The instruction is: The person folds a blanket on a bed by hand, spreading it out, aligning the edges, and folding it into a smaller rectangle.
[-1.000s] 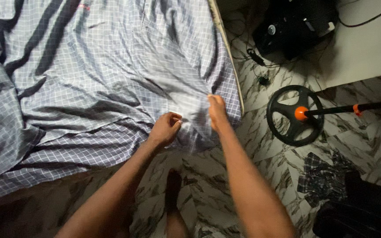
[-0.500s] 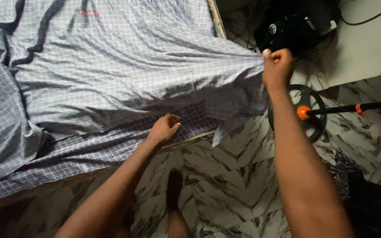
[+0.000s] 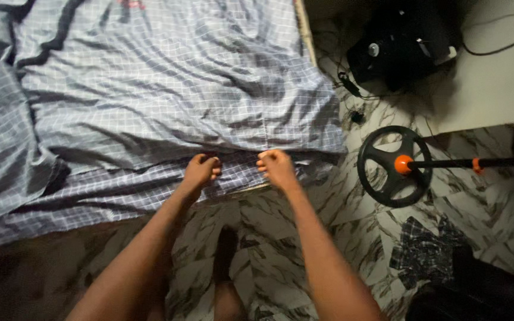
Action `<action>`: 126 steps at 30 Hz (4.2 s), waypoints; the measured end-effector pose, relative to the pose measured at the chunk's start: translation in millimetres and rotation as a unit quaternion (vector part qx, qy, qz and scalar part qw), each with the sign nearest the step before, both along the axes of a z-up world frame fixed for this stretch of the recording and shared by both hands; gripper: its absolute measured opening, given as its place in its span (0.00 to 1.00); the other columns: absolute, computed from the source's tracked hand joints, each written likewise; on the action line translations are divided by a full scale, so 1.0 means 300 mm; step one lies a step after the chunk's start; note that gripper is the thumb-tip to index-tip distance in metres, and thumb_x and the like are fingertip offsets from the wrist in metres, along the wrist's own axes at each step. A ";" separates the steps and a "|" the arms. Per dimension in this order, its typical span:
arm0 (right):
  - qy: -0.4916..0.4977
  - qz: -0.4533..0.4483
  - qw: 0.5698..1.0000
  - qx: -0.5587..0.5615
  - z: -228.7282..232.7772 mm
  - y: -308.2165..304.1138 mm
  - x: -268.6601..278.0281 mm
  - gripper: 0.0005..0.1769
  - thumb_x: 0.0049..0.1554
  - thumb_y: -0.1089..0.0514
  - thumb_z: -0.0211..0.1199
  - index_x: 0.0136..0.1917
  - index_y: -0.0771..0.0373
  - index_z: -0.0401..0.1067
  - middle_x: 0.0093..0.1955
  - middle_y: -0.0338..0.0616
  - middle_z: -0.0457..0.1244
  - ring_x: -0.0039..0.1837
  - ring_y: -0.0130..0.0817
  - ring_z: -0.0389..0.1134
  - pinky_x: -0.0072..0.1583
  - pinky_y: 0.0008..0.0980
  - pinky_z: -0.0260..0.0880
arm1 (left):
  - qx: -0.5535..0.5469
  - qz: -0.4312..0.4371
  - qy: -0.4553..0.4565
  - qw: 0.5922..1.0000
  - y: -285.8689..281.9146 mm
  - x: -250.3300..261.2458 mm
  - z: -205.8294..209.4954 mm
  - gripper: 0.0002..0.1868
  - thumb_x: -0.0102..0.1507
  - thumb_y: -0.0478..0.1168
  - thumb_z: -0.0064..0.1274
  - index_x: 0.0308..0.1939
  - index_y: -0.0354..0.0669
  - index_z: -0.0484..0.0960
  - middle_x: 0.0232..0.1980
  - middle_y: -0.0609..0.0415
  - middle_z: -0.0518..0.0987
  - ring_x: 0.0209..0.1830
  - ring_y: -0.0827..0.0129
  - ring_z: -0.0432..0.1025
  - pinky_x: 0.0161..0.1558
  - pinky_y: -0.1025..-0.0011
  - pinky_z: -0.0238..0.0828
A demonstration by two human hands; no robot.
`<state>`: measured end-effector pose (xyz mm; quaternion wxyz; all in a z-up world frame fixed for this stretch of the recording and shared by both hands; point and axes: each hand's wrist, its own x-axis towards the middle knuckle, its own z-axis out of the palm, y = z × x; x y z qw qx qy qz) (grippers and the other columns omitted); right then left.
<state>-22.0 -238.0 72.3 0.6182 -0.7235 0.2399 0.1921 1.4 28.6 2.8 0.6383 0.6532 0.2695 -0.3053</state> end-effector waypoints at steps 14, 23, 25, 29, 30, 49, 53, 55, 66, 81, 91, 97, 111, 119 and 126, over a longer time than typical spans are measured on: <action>0.148 -0.091 0.912 0.371 -0.071 0.659 0.022 0.27 0.64 0.51 0.55 0.71 0.68 0.60 0.67 0.60 0.65 0.63 0.50 0.71 0.62 0.46 0.74 | -0.038 0.401 -0.009 0.915 0.717 -0.044 0.020 0.17 0.66 0.41 0.49 0.56 0.35 0.73 0.56 0.43 0.74 0.46 0.52 0.79 0.43 0.63 0.79; 0.196 -0.129 0.869 0.436 -0.138 1.018 0.097 0.35 0.64 0.43 0.53 0.74 0.71 0.57 0.69 0.62 0.64 0.69 0.55 0.67 0.65 0.50 0.72 | -0.172 0.505 -0.013 0.846 1.196 -0.112 -0.014 0.34 0.67 0.58 0.49 0.72 0.50 0.63 0.75 0.48 0.69 0.59 0.57 0.76 0.56 0.62 0.75; 0.199 -0.134 0.873 0.425 -0.186 1.077 0.123 0.36 0.64 0.41 0.54 0.73 0.71 0.58 0.68 0.61 0.65 0.67 0.53 0.69 0.63 0.48 0.74 | -0.196 0.517 -0.020 0.833 1.284 -0.138 -0.022 0.33 0.67 0.61 0.49 0.70 0.48 0.66 0.72 0.49 0.72 0.59 0.59 0.76 0.57 0.63 0.75; 0.198 -0.142 0.906 0.345 -0.367 1.099 0.192 0.22 0.63 0.47 0.59 0.60 0.66 0.67 0.57 0.54 0.67 0.56 0.48 0.71 0.49 0.39 0.71 | -0.182 0.542 -0.004 0.821 1.392 -0.151 -0.008 0.22 0.66 0.51 0.53 0.57 0.42 0.73 0.53 0.46 0.77 0.51 0.57 0.74 0.57 0.59 0.76; 0.200 -0.143 0.918 0.311 -0.411 1.092 0.201 0.18 0.62 0.49 0.60 0.57 0.65 0.69 0.54 0.53 0.67 0.54 0.47 0.72 0.46 0.37 0.71 | -0.207 0.537 -0.020 0.817 1.415 -0.153 0.004 0.18 0.64 0.47 0.51 0.53 0.40 0.73 0.48 0.46 0.78 0.50 0.56 0.75 0.56 0.57 0.77; -0.097 -0.356 0.739 0.564 0.024 0.746 0.003 0.13 0.60 0.65 0.61 0.33 0.62 0.70 0.31 0.42 0.64 0.40 0.36 0.68 0.62 0.50 0.75 | -0.316 0.520 -0.108 0.786 1.440 -0.237 0.256 0.22 0.64 0.50 0.38 0.51 0.36 0.72 0.54 0.45 0.76 0.52 0.56 0.73 0.57 0.56 0.71; 0.052 -0.292 0.821 0.488 0.195 0.925 -0.058 0.14 0.62 0.54 0.59 0.38 0.63 0.73 0.39 0.48 0.69 0.44 0.39 0.71 0.57 0.42 0.74 | -0.277 0.500 -0.103 0.814 1.337 -0.214 0.386 0.20 0.67 0.48 0.39 0.52 0.35 0.71 0.53 0.42 0.75 0.51 0.56 0.73 0.55 0.56 0.74; 0.094 -0.181 0.884 0.421 0.254 1.078 -0.088 0.22 0.64 0.47 0.58 0.48 0.71 0.73 0.46 0.58 0.69 0.48 0.44 0.71 0.60 0.44 0.74 | -0.268 0.486 -0.089 0.827 1.295 -0.201 0.484 0.22 0.65 0.49 0.36 0.53 0.36 0.71 0.54 0.42 0.76 0.53 0.57 0.74 0.55 0.58 0.74; 0.238 -0.241 0.826 0.451 0.292 1.719 -0.055 0.66 0.58 0.12 0.43 0.83 0.62 0.23 0.87 0.69 0.32 0.87 0.56 0.40 0.84 0.49 0.38 | -0.296 0.446 -0.100 0.839 1.281 -0.268 0.649 0.25 0.66 0.49 0.37 0.52 0.27 0.69 0.49 0.36 0.76 0.52 0.49 0.75 0.60 0.55 0.75; 0.069 -0.291 0.860 0.413 0.239 1.374 0.208 0.25 0.67 0.48 0.40 0.65 0.61 0.72 0.65 0.47 0.67 0.68 0.44 0.65 0.73 0.51 0.58 | -0.323 0.443 -0.099 0.830 1.449 -0.343 0.660 0.22 0.65 0.47 0.39 0.54 0.30 0.68 0.51 0.41 0.76 0.54 0.51 0.72 0.63 0.51 0.72; 0.052 -0.363 0.836 0.409 0.399 1.180 -0.200 0.23 0.66 0.39 0.51 0.64 0.54 0.70 0.63 0.42 0.67 0.64 0.43 0.67 0.64 0.52 0.68 | -0.300 0.417 -0.052 0.857 1.493 -0.439 0.556 0.17 0.65 0.45 0.44 0.52 0.37 0.72 0.50 0.47 0.76 0.52 0.54 0.72 0.63 0.50 0.69; 0.074 -0.389 0.850 0.348 0.496 1.201 -0.350 0.20 0.68 0.40 0.57 0.61 0.57 0.68 0.55 0.45 0.64 0.57 0.44 0.65 0.59 0.51 0.70 | -0.282 0.390 -0.048 0.875 1.531 -0.508 0.559 0.15 0.67 0.44 0.44 0.53 0.38 0.72 0.58 0.47 0.74 0.57 0.58 0.72 0.68 0.49 0.64; 0.141 -0.382 0.893 0.191 0.630 1.246 -0.542 0.28 0.65 0.42 0.58 0.65 0.68 0.63 0.57 0.60 0.64 0.52 0.52 0.67 0.47 0.45 0.75 | -0.153 0.289 0.115 0.938 1.570 -0.697 0.695 0.21 0.73 0.46 0.43 0.62 0.33 0.73 0.55 0.40 0.78 0.50 0.56 0.78 0.55 0.60 0.82; 0.129 -0.329 0.931 0.097 0.676 1.258 -0.520 0.28 0.67 0.41 0.54 0.66 0.67 0.65 0.53 0.57 0.66 0.44 0.47 0.69 0.42 0.40 0.71 | -0.140 0.265 0.123 0.946 1.616 -0.681 0.760 0.22 0.73 0.47 0.43 0.65 0.36 0.72 0.55 0.38 0.80 0.46 0.61 0.78 0.44 0.67 0.79; 0.129 -0.302 0.939 0.105 0.654 1.274 -0.545 0.24 0.68 0.43 0.50 0.63 0.65 0.68 0.47 0.56 0.69 0.41 0.44 0.72 0.40 0.39 0.72 | -0.106 0.236 0.134 0.957 1.625 -0.711 0.791 0.23 0.72 0.47 0.45 0.68 0.40 0.72 0.56 0.46 0.80 0.48 0.65 0.79 0.46 0.70 0.79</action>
